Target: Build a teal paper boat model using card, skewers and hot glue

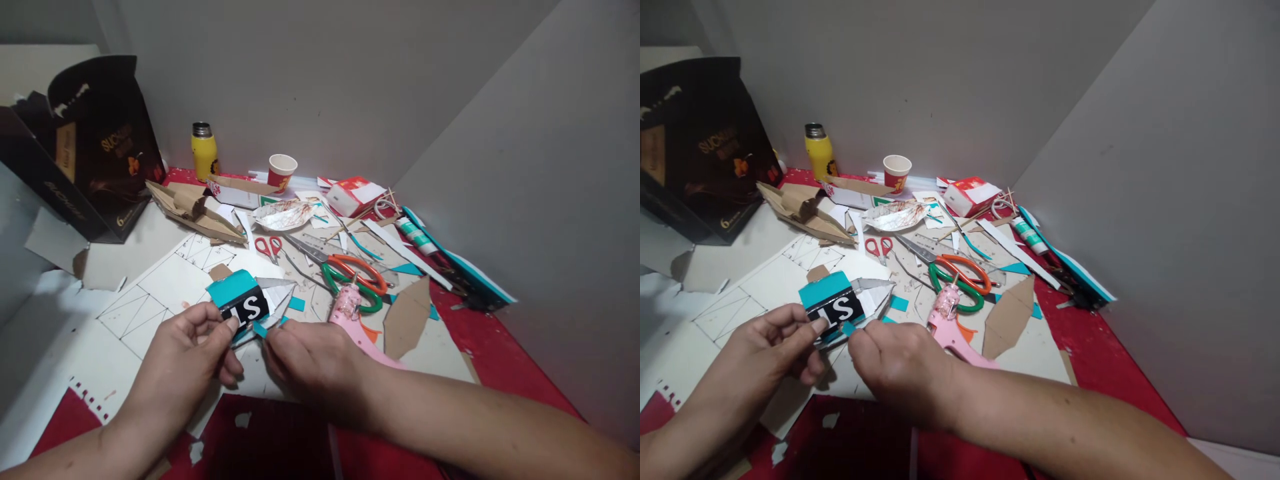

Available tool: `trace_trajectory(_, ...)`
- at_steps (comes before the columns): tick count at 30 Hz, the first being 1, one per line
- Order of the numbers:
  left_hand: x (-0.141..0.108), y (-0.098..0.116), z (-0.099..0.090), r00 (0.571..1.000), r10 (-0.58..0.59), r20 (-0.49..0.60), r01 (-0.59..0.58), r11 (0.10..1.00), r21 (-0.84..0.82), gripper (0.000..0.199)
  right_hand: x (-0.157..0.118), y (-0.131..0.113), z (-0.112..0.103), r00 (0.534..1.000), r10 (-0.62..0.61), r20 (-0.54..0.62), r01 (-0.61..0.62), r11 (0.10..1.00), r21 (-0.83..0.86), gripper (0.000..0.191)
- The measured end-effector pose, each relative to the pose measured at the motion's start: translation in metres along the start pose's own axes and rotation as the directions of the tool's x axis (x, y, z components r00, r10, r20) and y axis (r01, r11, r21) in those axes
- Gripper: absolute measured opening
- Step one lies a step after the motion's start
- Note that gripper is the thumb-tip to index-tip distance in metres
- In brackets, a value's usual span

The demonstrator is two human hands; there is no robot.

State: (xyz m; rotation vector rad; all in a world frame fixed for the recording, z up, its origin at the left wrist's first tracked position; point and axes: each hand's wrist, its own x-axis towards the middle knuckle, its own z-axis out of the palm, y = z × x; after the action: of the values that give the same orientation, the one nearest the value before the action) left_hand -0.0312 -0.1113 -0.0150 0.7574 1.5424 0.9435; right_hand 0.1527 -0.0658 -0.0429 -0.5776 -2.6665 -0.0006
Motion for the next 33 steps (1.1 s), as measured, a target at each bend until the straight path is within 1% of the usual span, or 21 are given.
trace_trajectory(5, -0.002, -0.004, 0.0, 1.0, -0.009, 0.0, 0.009, 1.0, -0.028, 0.025, 0.003, -0.001, -0.004, 0.997, -0.054, -0.052, 0.054, 0.998, -0.012, 0.022)
trace_trajectory(6, -0.003, -0.004, 0.0, 1.0, -0.012, -0.002, 0.012, 0.999, -0.031, 0.025, 0.004, -0.002, -0.005, 0.998, -0.023, -0.058, 0.025, 0.999, 0.029, 0.021)
trace_trajectory(7, -0.003, -0.004, 0.0, 1.0, -0.015, -0.002, 0.015, 0.999, -0.036, 0.025, 0.005, -0.004, -0.006, 0.997, 0.054, -0.049, -0.048, 0.992, 0.117, 0.02)
trace_trajectory(8, -0.003, -0.004, 0.0, 1.0, -0.017, -0.001, 0.017, 0.999, -0.041, 0.025, 0.007, -0.005, -0.008, 0.984, 0.178, -0.018, -0.168, 0.952, 0.255, 0.019)
trace_trajectory(9, -0.003, -0.003, 0.0, 1.0, -0.021, 0.0, 0.021, 0.999, -0.045, 0.025, 0.009, -0.006, -0.009, 0.94, 0.335, 0.061, -0.328, 0.842, 0.428, 0.018)
trace_trajectory(10, -0.003, -0.003, 0.0, 1.0, -0.023, -0.002, 0.023, 0.999, -0.047, 0.024, 0.011, -0.007, -0.011, 0.856, 0.478, 0.198, -0.494, 0.64, 0.588, 0.016)
trace_trajectory(11, -0.003, -0.002, 0.0, 1.0, -0.027, -0.008, 0.026, 0.999, -0.046, 0.024, 0.013, -0.008, -0.012, 0.744, 0.558, 0.367, -0.62, 0.375, 0.689, 0.016)
trace_trajectory(12, -0.003, -0.002, 0.0, 0.999, -0.031, -0.01, 0.03, 0.999, -0.045, 0.024, 0.015, -0.008, -0.013, 0.641, 0.567, 0.517, -0.682, 0.111, 0.723, 0.018)
trace_trajectory(13, -0.004, -0.002, 0.0, 0.999, -0.036, -0.014, 0.036, 0.998, -0.041, 0.024, 0.017, -0.008, -0.013, 0.568, 0.536, 0.624, -0.691, -0.101, 0.716, 0.022)
trace_trajectory(14, -0.004, -0.002, 0.001, 0.999, -0.045, -0.016, 0.045, 0.998, -0.042, 0.023, 0.019, -0.008, -0.012, 0.527, 0.492, 0.693, -0.677, -0.251, 0.692, 0.027)
trace_trajectory(15, -0.003, -0.002, 0.001, 0.999, -0.051, -0.016, 0.05, 0.998, -0.046, 0.023, 0.019, -0.008, -0.011, 0.512, 0.455, 0.729, -0.655, -0.342, 0.674, 0.031)
trace_trajectory(16, -0.003, -0.002, 0.001, 0.998, -0.055, -0.012, 0.054, 0.997, -0.051, 0.023, 0.02, -0.008, -0.01, 0.512, 0.435, 0.74, -0.629, -0.396, 0.668, 0.034)
trace_trajectory(18, -0.003, -0.003, 0.002, 0.998, -0.057, -0.008, 0.056, 0.997, -0.061, 0.024, 0.02, -0.008, -0.006, 0.509, 0.422, 0.75, -0.592, -0.46, 0.662, 0.036)
trace_trajectory(21, -0.002, -0.004, 0.003, 0.999, -0.048, -0.005, 0.048, 0.996, -0.069, 0.026, 0.019, -0.009, -0.002, 0.492, 0.432, 0.756, -0.559, -0.509, 0.655, 0.037)
trace_trajectory(27, -0.001, -0.004, 0.003, 1.0, -0.03, 0.007, 0.031, 0.997, -0.066, 0.027, 0.019, -0.012, -0.004, 0.468, 0.45, 0.761, -0.562, -0.513, 0.649, 0.037)
trace_trajectory(33, 0.0, -0.006, 0.003, 1.0, -0.018, 0.02, 0.018, 0.999, -0.038, 0.026, 0.021, -0.015, -0.003, 0.413, 0.48, 0.774, -0.557, -0.539, 0.632, 0.033)
